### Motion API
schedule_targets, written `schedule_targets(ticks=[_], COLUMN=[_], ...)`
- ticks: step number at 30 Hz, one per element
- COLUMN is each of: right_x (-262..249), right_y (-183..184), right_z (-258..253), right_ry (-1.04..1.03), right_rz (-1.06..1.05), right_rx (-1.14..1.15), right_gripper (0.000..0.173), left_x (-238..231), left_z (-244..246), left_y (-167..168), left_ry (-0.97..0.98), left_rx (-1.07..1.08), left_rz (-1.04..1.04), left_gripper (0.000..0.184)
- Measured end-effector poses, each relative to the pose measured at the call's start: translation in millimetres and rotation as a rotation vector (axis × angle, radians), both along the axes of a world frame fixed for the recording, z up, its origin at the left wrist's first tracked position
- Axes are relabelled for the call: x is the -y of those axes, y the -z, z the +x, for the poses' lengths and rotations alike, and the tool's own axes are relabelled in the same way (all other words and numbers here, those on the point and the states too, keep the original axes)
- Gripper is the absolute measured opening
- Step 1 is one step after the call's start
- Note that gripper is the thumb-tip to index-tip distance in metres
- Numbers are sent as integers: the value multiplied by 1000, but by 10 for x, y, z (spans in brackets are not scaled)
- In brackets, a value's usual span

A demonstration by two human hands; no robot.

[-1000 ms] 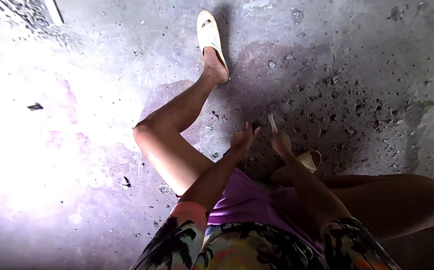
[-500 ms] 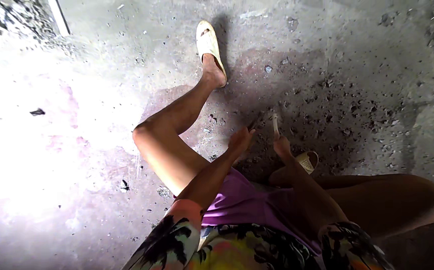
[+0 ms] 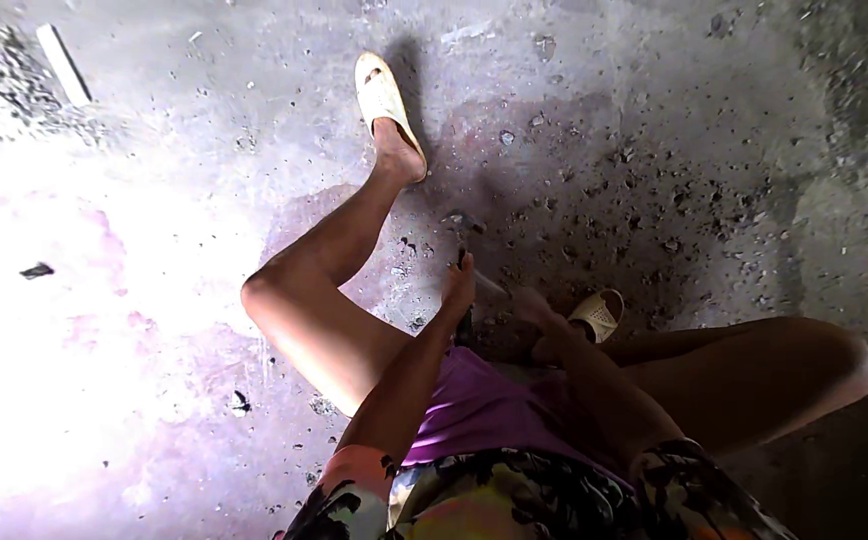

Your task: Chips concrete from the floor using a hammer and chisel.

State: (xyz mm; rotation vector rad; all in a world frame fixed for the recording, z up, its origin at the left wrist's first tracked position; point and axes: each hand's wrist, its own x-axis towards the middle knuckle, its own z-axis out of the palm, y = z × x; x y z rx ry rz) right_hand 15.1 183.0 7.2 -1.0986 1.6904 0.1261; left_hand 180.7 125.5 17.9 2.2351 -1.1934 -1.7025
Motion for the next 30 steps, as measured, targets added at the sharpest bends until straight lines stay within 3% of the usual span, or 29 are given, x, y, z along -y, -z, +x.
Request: schedule_targets(ticks=[4, 8, 12, 17, 25, 30], right_x=[-155, -214, -239, -283, -288, -215], right_y=[-67, -184, -213, -202, -39, -110], right_z=[71, -389, -841, -827, -647, -655], right_ry=[221, 382, 328, 230, 115, 98], right_rz=[-44, -57, 7, 32, 54, 40], right_rx=[-120, -198, -208, -243, -318, -295], right_gripper=[63, 66, 68, 67, 60, 60], left_x=[151, 239, 201, 103, -108, -202], left_z=[70, 249, 213, 92, -143, -233], left_y=[-132, -232, -214, -290, -640, -587], left_ry=[-126, -150, -164, 125, 573, 663], left_rx=[7, -24, -71, -13, -59, 33], left_rz=[-79, -79, -53, -84, -357, -229], left_gripper=[67, 63, 58, 62, 56, 61])
